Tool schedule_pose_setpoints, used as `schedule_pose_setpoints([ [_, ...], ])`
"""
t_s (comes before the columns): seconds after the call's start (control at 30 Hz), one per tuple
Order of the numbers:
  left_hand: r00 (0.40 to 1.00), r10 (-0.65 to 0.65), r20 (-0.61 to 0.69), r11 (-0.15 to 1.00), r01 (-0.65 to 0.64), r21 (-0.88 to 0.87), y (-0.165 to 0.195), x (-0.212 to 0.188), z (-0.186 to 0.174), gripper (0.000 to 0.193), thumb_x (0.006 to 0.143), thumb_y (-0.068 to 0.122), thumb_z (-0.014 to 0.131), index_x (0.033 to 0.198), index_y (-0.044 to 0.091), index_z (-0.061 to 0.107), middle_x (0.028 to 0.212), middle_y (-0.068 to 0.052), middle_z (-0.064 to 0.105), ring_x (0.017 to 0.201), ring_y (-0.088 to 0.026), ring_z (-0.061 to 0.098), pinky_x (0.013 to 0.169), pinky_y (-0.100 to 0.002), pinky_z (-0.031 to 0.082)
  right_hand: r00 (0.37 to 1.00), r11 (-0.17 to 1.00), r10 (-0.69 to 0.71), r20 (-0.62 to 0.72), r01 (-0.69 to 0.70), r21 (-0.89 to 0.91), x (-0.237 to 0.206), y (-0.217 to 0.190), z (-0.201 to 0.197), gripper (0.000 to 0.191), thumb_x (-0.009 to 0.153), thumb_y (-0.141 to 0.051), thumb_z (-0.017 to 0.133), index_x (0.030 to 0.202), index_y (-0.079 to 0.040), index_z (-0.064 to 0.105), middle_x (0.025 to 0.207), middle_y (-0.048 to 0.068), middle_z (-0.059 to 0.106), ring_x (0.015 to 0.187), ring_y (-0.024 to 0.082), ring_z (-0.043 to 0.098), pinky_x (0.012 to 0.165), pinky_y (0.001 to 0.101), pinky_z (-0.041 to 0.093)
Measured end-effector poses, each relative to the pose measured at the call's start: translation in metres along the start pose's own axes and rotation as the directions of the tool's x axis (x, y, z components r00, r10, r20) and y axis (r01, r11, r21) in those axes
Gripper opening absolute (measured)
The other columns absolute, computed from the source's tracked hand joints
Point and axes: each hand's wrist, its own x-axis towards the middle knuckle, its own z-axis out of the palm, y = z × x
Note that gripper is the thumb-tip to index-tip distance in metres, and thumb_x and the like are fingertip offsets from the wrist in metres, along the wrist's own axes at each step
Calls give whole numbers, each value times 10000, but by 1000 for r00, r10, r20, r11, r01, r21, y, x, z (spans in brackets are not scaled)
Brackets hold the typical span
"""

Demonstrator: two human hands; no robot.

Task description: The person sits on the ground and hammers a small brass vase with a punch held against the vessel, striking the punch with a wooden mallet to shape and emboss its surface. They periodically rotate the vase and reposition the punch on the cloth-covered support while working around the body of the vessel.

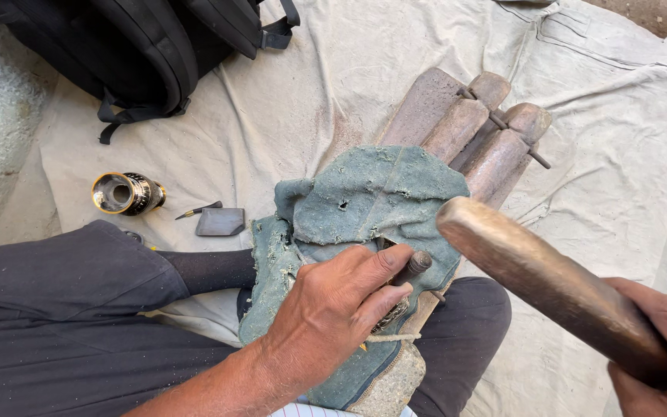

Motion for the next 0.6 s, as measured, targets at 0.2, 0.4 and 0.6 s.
schedule_pose_setpoints([
  [0.2,1000,-1,-23,1000,1,-13,-3,2,1,393,919,184,764,1276,88,632,870,-86,674,700,-216,708,596,-351,578,991,960,28,128,9,-281,14,-28,-17,600,673,130,739,1234,-80,717,878,113,763,807,189,766,800,350,597],
  [0.4,1000,23,-20,1000,-23,-16,-6,4,2,380,906,188,771,1245,78,641,873,-86,678,731,-219,716,611,-355,577,976,942,88,197,-17,-336,21,-31,-23,608,669,95,799,1237,-111,731,900,102,766,819,179,765,783,331,596],
  [0.6,998,61,-7,998,-61,15,-6,2,-1,397,941,198,753,1292,63,628,891,-97,668,745,-248,689,647,-378,567,995,996,36,97,-28,-90,13,-35,-17,612,692,119,750,1273,-67,695,905,112,733,802,192,749,755,337,595],
])
